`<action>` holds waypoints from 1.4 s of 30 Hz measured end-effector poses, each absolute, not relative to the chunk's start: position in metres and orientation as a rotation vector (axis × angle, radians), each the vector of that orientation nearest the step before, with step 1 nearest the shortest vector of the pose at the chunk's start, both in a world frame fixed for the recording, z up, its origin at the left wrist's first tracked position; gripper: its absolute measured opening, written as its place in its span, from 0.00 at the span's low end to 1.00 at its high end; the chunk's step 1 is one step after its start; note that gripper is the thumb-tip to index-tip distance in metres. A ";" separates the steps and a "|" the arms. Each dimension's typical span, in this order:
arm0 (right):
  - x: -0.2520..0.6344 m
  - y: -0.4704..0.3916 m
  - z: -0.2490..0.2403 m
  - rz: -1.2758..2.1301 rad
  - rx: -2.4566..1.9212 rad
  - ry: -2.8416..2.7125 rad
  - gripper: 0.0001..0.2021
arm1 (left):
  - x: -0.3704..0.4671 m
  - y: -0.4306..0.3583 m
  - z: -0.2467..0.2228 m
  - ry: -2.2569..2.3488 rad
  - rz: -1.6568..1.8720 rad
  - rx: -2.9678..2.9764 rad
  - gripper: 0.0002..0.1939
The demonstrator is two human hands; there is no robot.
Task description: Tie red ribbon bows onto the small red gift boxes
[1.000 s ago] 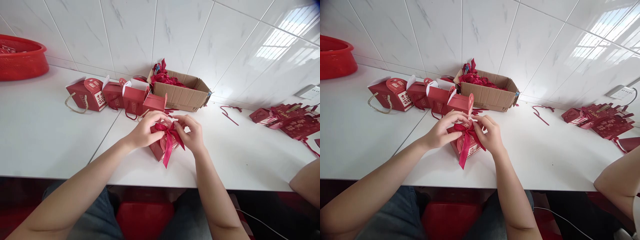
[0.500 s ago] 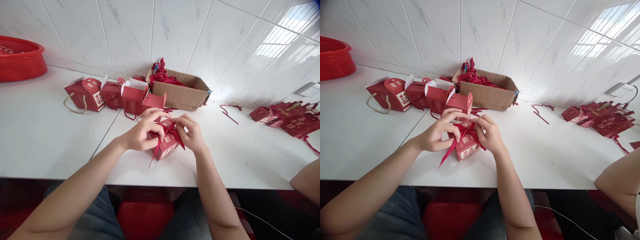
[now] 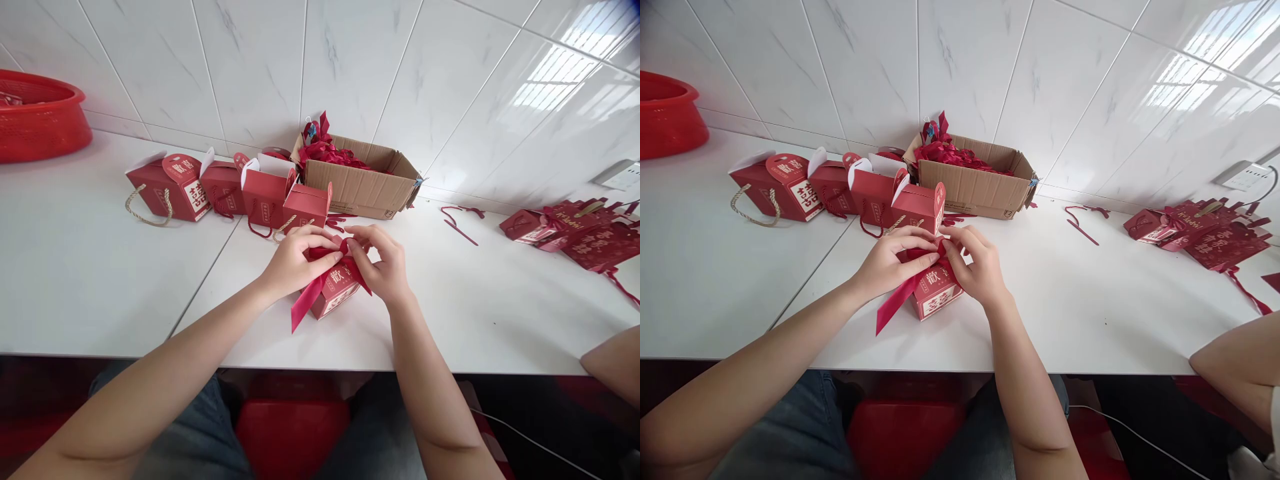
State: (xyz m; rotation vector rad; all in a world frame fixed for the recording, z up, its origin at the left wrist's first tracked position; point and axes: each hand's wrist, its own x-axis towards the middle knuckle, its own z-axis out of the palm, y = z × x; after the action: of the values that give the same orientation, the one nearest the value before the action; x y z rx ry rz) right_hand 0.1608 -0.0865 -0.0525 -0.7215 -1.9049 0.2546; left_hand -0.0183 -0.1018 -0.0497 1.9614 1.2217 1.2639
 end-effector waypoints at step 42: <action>0.176 -0.084 -0.046 0.382 -0.648 -2.124 0.17 | -0.047 -0.095 -0.036 0.977 1.121 2.338 0.09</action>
State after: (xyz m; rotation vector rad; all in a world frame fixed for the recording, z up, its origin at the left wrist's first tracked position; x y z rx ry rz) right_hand 0.1759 -0.0843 -0.0464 -0.6478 -2.1242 0.3820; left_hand -0.0474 -0.0952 -0.0362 2.3383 0.9772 1.1208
